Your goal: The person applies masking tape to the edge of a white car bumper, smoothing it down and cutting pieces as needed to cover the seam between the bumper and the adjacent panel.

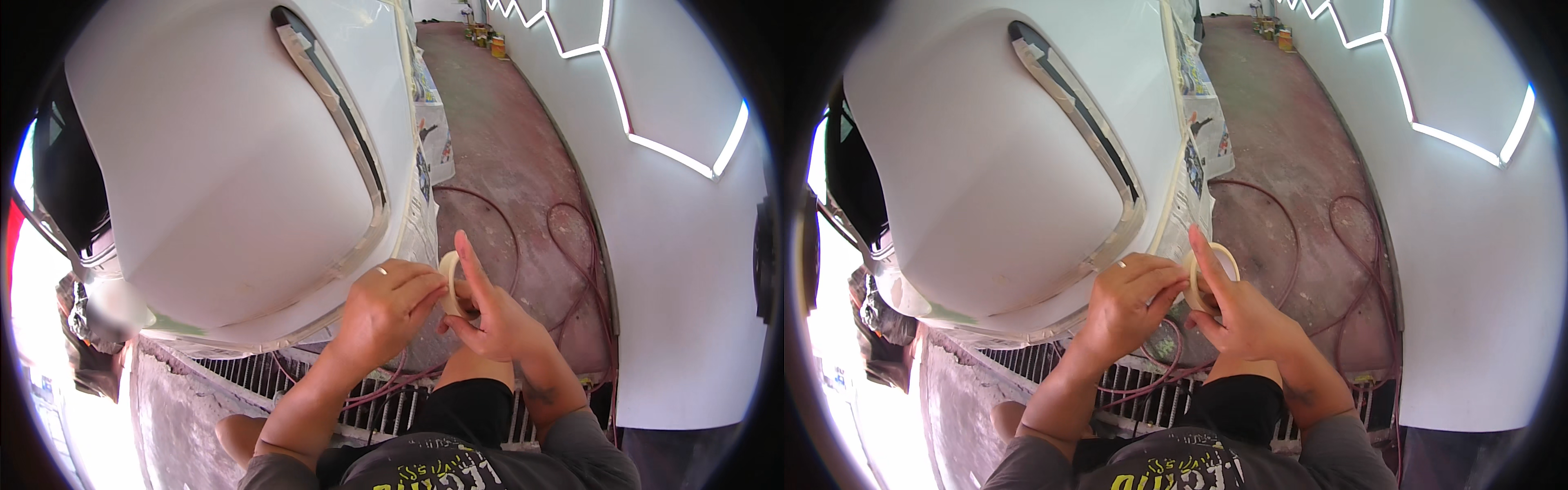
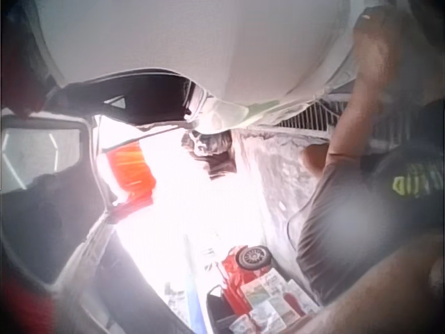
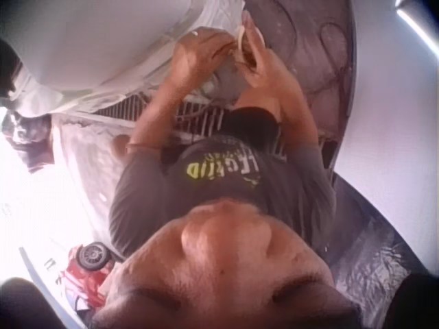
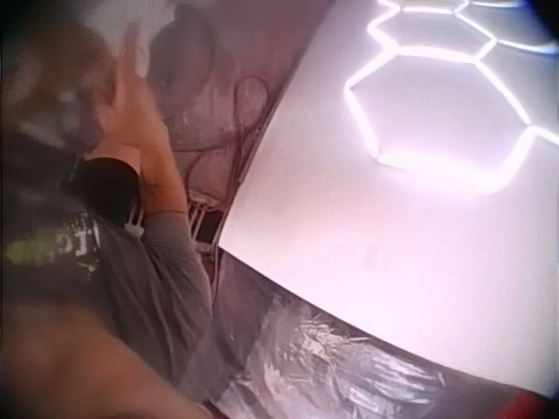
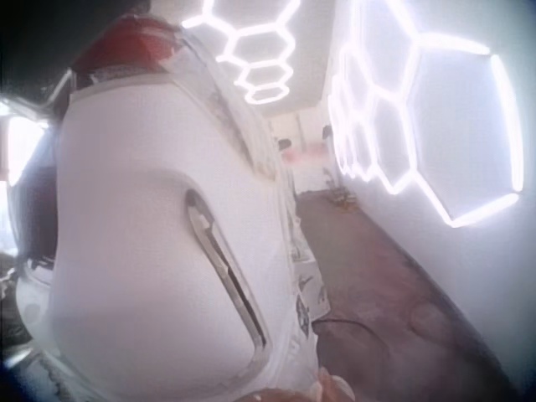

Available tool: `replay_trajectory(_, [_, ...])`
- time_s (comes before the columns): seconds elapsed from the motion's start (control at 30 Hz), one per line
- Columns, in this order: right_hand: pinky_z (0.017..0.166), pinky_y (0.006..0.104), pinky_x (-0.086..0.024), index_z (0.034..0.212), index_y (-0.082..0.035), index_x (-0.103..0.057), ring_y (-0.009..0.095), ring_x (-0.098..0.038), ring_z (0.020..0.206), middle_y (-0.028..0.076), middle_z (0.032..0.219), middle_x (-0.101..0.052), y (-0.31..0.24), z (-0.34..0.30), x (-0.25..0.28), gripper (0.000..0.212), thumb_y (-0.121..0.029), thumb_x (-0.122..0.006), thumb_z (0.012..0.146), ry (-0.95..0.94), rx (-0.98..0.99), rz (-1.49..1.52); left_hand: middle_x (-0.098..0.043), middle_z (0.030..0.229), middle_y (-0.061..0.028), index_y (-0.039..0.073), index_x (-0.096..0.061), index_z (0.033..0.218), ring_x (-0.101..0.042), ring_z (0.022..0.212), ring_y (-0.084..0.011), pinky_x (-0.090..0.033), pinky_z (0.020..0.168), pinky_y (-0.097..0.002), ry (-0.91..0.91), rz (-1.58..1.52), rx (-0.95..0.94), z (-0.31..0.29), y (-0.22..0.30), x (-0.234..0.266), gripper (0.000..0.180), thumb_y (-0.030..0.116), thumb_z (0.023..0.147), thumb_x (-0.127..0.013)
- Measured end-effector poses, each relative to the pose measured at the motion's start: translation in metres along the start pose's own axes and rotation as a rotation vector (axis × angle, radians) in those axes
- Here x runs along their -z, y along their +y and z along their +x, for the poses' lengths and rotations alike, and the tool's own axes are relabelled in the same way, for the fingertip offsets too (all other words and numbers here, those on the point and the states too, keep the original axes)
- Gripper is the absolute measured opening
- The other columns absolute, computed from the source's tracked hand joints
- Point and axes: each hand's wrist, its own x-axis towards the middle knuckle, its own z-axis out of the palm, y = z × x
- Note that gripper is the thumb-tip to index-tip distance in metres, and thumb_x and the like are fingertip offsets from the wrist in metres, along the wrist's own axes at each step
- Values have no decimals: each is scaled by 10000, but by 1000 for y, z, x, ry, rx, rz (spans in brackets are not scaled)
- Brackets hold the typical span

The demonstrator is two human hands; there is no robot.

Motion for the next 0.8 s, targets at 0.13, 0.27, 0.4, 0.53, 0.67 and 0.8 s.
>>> replay_trajectory(0.13, [812, 384, -558, 1730, -55, 63, 321, -742, 855, 185, 975, -706, 15, -4, -2, 1085, 20, -701, 963, 13, 39, 50, -719, 958, -113, 37, -699, 1027, -714, 852, -345, -570, 757, -432, -2, 113, -9, 2, 10, -5, 190, 29, 863, -795])
replay_trajectory(0.27, [757, 386, -548, 1711, 6, -121, 323, -685, 737, 157, 839, -695, 35, 1, -7, 965, -72, -750, 983, 197, 170, -182, -675, 1005, -113, 32, -668, 1021, -682, 854, -319, -539, 763, -407, -15, -39, 240, -18, 7, -14, 108, 52, 941, -738])
replay_trajectory(0.4, [705, 388, -533, 1626, 51, -335, 311, -672, 691, 143, 816, -715, 48, 2, -5, 757, -117, -731, 1004, 244, 324, -351, -656, 978, -53, 40, -667, 1025, -649, 854, -214, -493, 764, -324, -40, -346, 490, -34, 3, -21, 128, 109, 973, -762])
replay_trajectory(0.53, [632, 368, -505, 1563, 70, -441, 293, -649, 618, 123, 758, -703, 49, -4, -4, 604, -140, -665, 1043, 393, 358, -533, -654, 949, 6, 45, -682, 1059, -601, 858, -116, -463, 763, -275, -98, -433, 808, -42, 4, -22, 218, 158, 947, -831])
replay_trajectory(0.67, [589, 332, -476, 1562, 53, -464, 217, -609, 566, 86, 688, -660, 50, 5, -1, 526, -143, -585, 1089, 544, 225, -362, -680, 951, -6, 17, -690, 1082, -594, 863, -90, -484, 785, -272, 118, -459, 818, -50, -8, -26, 255, 115, 919, -860])
replay_trajectory(0.8, [588, 313, -471, 1600, 19, -427, 139, -600, 592, 71, 676, -645, 48, 20, -5, 531, -159, -552, 1115, 577, 89, -66, -715, 981, -42, -22, -725, 1132, -633, 904, -109, -521, 848, -289, 173, -610, 860, -47, 5, -32, 306, 77, 889, -883])
